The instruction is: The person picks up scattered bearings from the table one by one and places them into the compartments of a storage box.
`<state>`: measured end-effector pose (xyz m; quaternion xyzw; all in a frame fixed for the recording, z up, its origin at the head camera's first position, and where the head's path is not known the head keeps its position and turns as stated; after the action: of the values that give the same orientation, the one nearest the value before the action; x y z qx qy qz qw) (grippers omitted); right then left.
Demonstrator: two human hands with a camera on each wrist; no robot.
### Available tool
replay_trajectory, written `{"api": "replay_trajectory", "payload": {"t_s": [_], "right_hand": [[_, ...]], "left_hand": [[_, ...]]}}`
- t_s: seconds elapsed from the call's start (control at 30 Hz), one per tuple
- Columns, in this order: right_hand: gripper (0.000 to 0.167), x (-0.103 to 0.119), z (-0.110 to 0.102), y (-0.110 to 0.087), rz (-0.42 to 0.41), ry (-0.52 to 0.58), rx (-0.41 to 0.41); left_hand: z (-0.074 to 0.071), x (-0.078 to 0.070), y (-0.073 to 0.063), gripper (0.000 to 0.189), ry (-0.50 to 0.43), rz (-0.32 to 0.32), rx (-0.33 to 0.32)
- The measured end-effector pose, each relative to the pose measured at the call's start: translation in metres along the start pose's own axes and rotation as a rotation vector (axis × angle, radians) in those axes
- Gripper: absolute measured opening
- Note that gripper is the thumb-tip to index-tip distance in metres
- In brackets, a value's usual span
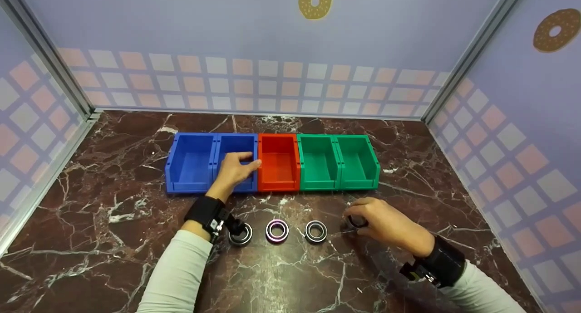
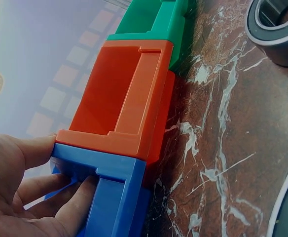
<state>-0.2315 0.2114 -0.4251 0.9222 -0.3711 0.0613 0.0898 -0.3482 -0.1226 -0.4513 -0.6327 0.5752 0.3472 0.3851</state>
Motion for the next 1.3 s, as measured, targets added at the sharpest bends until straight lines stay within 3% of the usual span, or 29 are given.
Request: {"api": "replay_trajectory", "payload": {"t_s": [0.47,0.73,1.3], "right_hand": [[0.039,-0.001,-0.013,0.004,-0.03,0.007,-0.052],[0.045,-0.003,-0.019,0.006,0.007,0.011,-0.018],[0.044,-0.004,-0.031,0.014,-0.061,-0.024,-0.054]], "left_hand": [[0.0,0.001,0.001,0.056,0.008,0.019,-0.006],[0.0,0.001,0.0,0.056,-0.017,0.03,-0.005],[0.001,0.001,0.0,0.056,-0.029,0.029,-0.003]]}}
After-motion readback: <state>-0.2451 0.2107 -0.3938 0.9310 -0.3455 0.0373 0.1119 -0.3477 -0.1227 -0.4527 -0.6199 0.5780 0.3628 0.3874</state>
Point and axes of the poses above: each hand's wrist, its own y-axis towards the middle knuckle, its own z-axis out of the palm, x = y × z, the point moved 5 cm from there along y, towards the middle knuckle, and after that the axes turned 3 degrees about -x, right-handed, at the moved point
